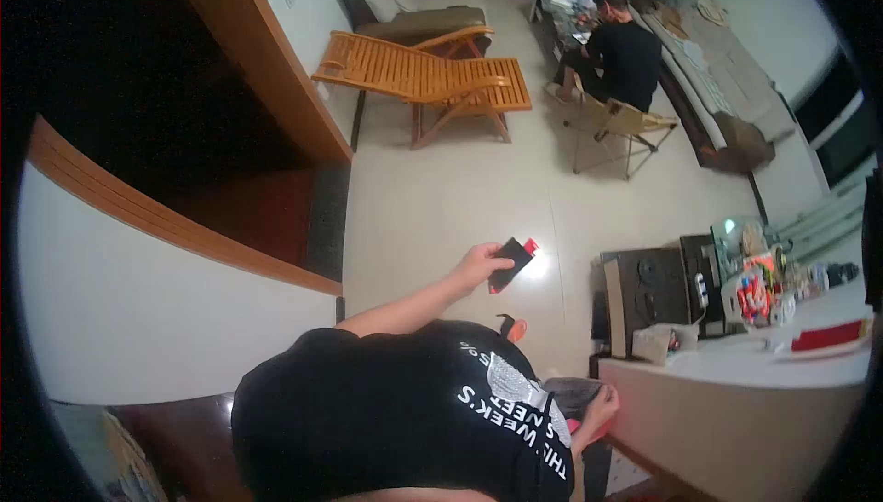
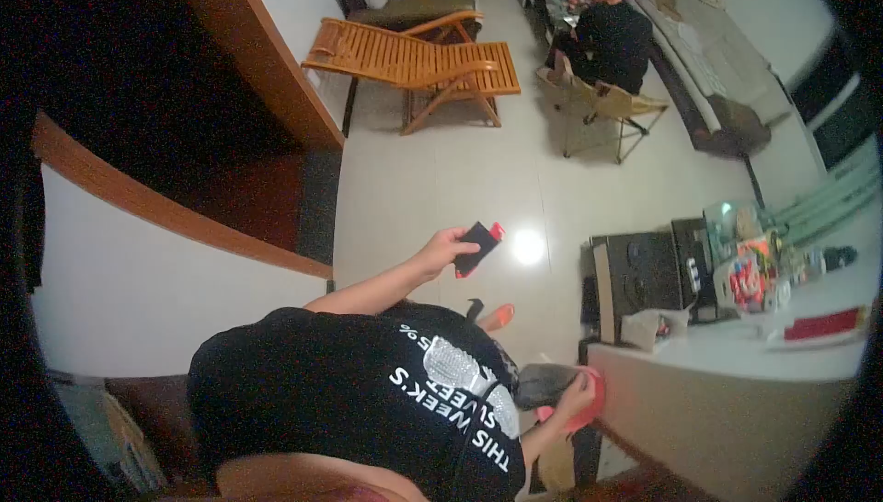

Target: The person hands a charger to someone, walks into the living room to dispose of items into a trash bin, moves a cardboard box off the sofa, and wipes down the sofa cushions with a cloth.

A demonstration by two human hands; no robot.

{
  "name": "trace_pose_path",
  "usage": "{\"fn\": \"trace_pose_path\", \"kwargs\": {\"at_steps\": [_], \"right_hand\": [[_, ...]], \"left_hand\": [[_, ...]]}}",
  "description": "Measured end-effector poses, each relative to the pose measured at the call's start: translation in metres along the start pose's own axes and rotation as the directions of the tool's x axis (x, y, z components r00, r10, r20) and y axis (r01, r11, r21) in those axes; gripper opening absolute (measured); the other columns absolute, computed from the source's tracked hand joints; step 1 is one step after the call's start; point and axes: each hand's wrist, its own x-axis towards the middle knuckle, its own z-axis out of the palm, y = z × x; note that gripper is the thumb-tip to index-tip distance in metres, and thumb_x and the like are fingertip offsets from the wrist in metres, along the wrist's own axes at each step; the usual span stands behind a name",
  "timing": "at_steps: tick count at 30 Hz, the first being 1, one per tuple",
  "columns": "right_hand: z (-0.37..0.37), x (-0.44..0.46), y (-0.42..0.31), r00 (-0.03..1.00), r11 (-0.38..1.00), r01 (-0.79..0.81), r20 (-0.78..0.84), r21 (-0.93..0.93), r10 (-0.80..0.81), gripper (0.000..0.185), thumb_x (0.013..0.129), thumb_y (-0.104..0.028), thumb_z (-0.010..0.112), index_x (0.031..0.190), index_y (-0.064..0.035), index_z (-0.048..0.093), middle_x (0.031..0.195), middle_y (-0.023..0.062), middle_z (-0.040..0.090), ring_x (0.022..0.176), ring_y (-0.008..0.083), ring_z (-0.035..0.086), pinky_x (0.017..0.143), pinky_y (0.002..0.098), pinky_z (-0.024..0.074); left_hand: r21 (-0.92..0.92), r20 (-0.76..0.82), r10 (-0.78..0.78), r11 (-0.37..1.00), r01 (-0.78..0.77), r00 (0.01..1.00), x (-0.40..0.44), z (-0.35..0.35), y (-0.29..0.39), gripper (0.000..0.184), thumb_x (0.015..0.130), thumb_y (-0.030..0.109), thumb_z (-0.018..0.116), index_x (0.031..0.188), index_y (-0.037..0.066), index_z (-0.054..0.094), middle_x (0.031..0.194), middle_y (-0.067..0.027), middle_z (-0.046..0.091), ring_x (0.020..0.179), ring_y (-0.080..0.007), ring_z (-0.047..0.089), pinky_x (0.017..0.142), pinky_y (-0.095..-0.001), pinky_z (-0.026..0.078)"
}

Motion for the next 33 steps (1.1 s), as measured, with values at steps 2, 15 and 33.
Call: {"fn": "trace_pose_path", "kwargs": {"at_steps": [2,15,33], "right_hand": [[0.002,0.078,-0.008,0.992,0.991,0.122,0.033,0.06,-0.124,0.026,0.079,-0.013,0.05,0.095,0.0062,0.056,0.09,0.0204,0.059,0.086,0.0294,0.055,0.078,0.0341,0.041],[0.083,0.27,-0.119,0.927,0.966,0.25,0.273,0.06,-0.257,0.025,0.077,-0.019,0.053,0.092,0.0002,0.058,0.082,0.0218,0.058,0.08,0.0347,0.057,0.069,0.0356,0.0422],[0.104,0.472,-0.152,0.997,0.998,-0.05,-0.068,-0.038,0.047,0.024,0.075,-0.018,0.055,0.089,0.0004,0.059,0.085,0.0186,0.06,0.081,0.0326,0.058,0.072,0.0357,0.0429]], "left_hand": [[-0.068,-0.104,0.088,0.993,-0.095,0.991,0.033,0.003,0.014,0.019,0.076,0.009,0.057,0.094,0.003,0.055,0.078,-0.0028,0.058,0.068,-0.0093,0.055,0.062,-0.022,0.044],[-0.225,-0.436,-0.095,0.974,-0.006,0.895,0.132,0.036,0.012,0.021,0.079,0.01,0.05,0.1,0.002,0.051,0.077,-0.0058,0.056,0.068,-0.0129,0.055,0.059,-0.0264,0.045],[0.108,-0.013,-0.049,0.993,0.05,0.999,0.546,0.113,0.175,0.021,0.075,0.004,0.05,0.096,0.002,0.049,0.077,-0.0062,0.057,0.065,-0.013,0.055,0.057,-0.0243,0.045]]}}
